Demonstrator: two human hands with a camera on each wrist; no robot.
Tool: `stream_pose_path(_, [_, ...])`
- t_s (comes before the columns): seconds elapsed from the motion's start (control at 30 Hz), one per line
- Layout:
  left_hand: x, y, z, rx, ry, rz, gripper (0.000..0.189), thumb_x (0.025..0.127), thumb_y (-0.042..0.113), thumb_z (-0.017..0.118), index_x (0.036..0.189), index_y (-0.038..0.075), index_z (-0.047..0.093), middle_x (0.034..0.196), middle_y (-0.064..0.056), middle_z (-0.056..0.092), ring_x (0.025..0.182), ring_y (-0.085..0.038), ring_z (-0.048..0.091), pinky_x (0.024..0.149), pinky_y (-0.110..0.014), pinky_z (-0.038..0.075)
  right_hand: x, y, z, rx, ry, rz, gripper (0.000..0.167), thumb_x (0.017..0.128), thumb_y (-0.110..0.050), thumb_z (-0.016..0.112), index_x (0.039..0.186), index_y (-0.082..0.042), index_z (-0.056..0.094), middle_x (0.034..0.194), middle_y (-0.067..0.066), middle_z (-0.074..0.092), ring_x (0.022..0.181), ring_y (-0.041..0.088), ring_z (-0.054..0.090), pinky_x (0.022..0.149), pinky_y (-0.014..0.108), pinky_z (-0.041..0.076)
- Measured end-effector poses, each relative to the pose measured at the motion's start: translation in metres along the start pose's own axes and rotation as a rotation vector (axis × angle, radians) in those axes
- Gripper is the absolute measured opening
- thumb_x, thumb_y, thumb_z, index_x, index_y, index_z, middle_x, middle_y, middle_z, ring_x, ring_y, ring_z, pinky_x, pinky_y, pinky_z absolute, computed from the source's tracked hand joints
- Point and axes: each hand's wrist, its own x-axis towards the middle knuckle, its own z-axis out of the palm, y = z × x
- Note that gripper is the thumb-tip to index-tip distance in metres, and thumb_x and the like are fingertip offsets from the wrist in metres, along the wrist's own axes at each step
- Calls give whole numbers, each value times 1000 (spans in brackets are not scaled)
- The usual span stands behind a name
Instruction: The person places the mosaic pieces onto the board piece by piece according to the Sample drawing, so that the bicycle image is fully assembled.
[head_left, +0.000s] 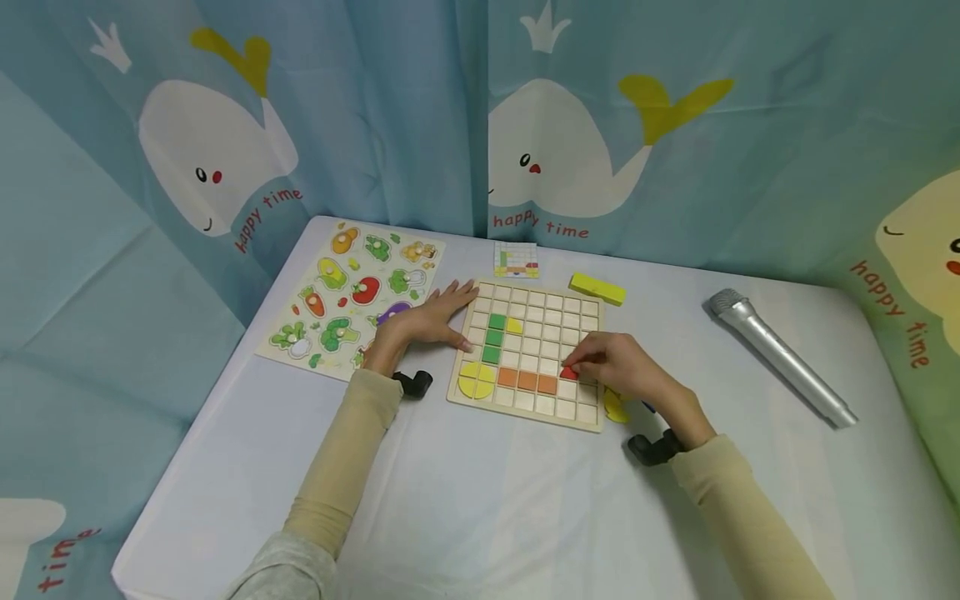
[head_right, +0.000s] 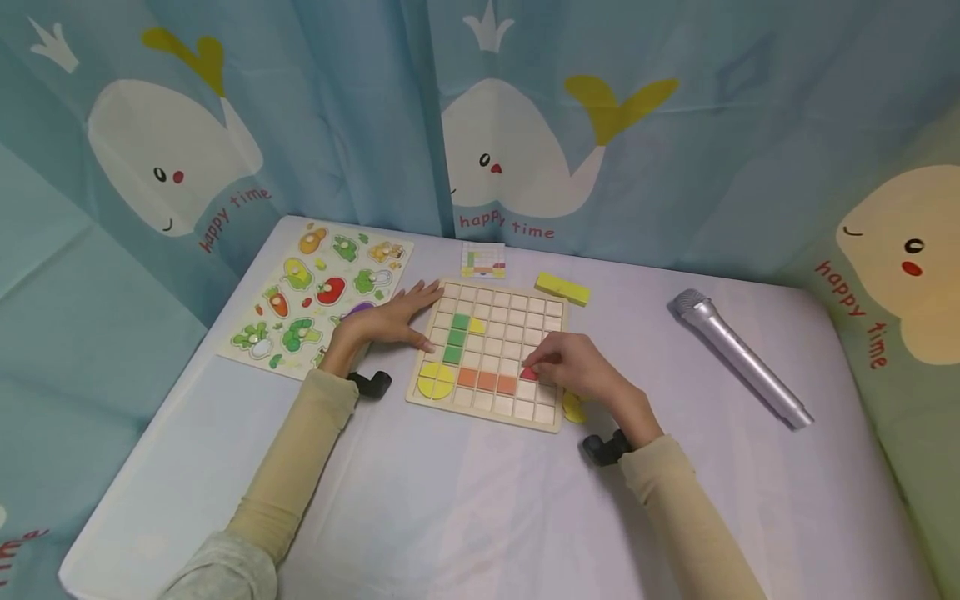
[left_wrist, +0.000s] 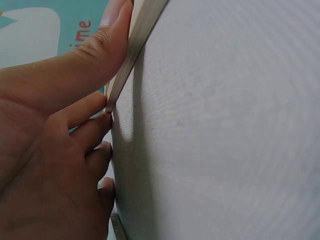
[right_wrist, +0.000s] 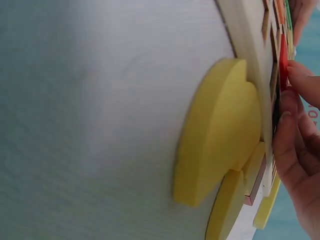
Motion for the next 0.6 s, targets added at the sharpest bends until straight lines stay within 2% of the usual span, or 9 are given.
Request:
stream_pose_path(0.23, [2, 0, 1, 4, -1, -1, 107, 89, 30, 81, 167, 14, 10, 175, -2, -4, 161, -25, -11, 130, -43, -10, -6, 2, -3, -39, 44, -6, 15, 92, -2, 74, 104, -9, 80, 101, 5, 74, 88, 17, 65, 78, 24, 55])
stream_pose_path(0.43, [4, -2, 2, 7, 2, -3, 107, 88, 30, 81, 167, 15, 10, 175, -2, -3, 161, -24, -11, 130, -43, -10, -12, 5, -12, -59, 93, 64, 12, 93, -5, 74, 104, -7, 79, 99, 9, 74, 86, 21, 65, 77, 33, 56])
stream_pose_path(0.6, [3, -2, 1, 15, 5, -10, 107, 89, 29, 81, 167, 14, 10, 175, -3, -2, 161, -25, -11, 130, -43, -10, -16, 12, -17, -64, 121, 139, 11, 95, -9, 72, 104, -6, 77, 102, 12, 74, 86, 24, 67, 70, 31, 56])
